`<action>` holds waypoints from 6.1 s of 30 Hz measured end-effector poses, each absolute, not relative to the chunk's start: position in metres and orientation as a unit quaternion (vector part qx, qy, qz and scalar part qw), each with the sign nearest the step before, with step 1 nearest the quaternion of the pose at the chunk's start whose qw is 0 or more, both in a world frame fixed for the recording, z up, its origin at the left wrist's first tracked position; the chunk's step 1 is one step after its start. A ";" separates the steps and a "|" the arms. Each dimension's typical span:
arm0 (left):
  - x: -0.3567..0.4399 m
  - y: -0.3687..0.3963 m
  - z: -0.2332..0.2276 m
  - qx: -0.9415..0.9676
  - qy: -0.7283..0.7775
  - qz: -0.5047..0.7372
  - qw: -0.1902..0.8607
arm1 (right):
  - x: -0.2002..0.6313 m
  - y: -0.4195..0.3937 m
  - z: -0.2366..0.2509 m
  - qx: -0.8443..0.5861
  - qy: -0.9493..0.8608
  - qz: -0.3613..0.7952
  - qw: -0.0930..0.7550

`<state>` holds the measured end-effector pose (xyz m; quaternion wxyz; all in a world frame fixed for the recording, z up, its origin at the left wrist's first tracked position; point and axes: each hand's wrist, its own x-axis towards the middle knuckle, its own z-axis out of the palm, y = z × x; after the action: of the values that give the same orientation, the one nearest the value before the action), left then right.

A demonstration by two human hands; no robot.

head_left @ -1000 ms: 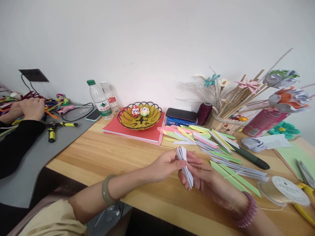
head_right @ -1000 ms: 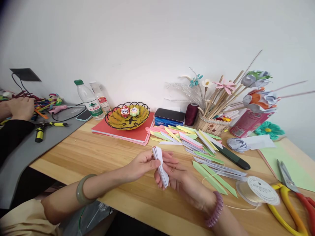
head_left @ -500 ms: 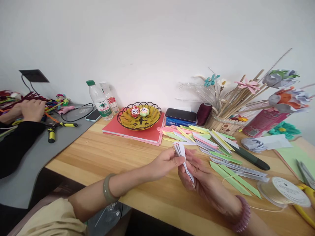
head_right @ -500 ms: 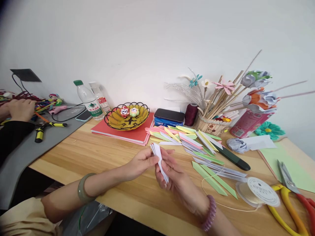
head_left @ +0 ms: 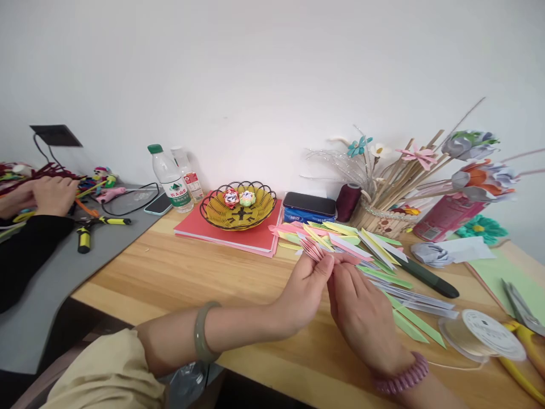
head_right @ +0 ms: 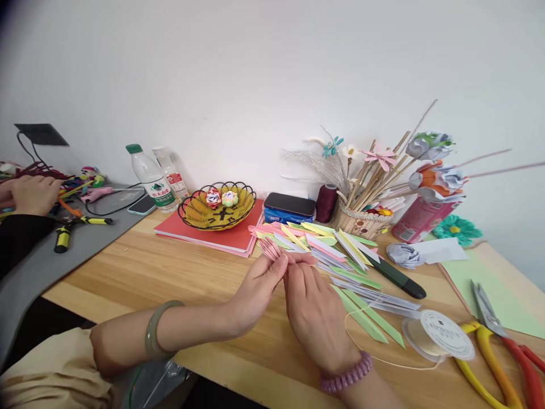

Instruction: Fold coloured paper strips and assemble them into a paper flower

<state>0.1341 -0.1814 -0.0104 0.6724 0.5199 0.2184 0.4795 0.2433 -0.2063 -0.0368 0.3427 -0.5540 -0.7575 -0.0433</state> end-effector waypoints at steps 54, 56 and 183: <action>0.128 -0.127 -0.023 0.355 0.139 0.232 0.895 | 0.279 -0.172 -0.033 -0.442 -0.820 0.138 0.336; 0.129 -0.126 -0.025 0.353 0.145 0.238 0.893 | 0.279 -0.171 -0.034 -0.436 -0.822 0.132 0.342; 0.117 -0.138 -0.005 0.862 0.320 0.137 0.369 | 0.290 -0.167 -0.005 -0.534 -0.668 0.343 0.390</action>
<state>0.1174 -0.1383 -0.0046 0.3687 0.8618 0.3203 0.1368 0.2902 -0.1669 -0.0047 0.3901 -0.5337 -0.6676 0.3426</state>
